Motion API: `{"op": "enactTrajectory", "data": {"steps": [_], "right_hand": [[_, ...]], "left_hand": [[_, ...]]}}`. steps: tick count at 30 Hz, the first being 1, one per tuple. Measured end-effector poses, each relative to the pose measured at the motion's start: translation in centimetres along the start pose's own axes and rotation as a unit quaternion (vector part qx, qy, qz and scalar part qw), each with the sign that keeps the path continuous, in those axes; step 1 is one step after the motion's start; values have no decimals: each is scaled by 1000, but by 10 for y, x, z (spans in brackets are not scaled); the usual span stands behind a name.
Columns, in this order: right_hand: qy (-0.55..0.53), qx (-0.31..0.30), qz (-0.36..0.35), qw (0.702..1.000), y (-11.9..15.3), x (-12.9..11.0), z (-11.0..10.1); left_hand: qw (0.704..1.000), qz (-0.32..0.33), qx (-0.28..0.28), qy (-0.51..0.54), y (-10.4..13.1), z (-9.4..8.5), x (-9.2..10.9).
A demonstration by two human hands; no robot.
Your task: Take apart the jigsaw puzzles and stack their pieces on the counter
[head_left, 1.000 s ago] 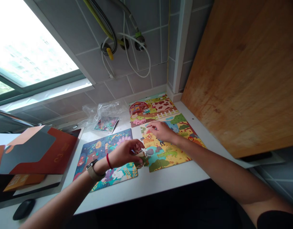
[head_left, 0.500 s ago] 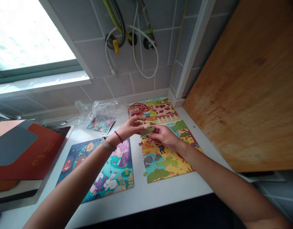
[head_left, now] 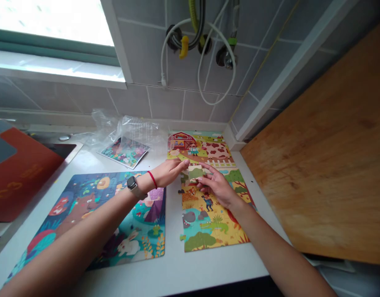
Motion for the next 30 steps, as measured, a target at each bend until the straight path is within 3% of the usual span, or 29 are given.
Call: {"op": "enactTrajectory", "data": {"steps": [3,6,11,20,30], "right_hand": [[-53,54,20,997,-2,0,-6],[-114,80,38,990,-5,-1,-11],[-152,77,55,984,-7,-2,-12],[-139,70,55,986,-5,-2,-11],[-80,16,92,992,2,3,-11]], "left_hand": [[1000,-3,4,5,1,3,-3],[998,17,13,-55,3,9,-2],[985,16,47,-164,5,24,-5],[985,-43,42,-160,1,27,-9],[984,-53,45,-163,2,29,-9]]}}
Point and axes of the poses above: each hand's wrist, its own y-axis away from the middle knuckle, its own z-axis out of the palm, x = y × z, the point moved 6 cm from there along -y, towards the middle knuckle, and after that the axes turned 14 degrees about x, right-handed, at the moved point
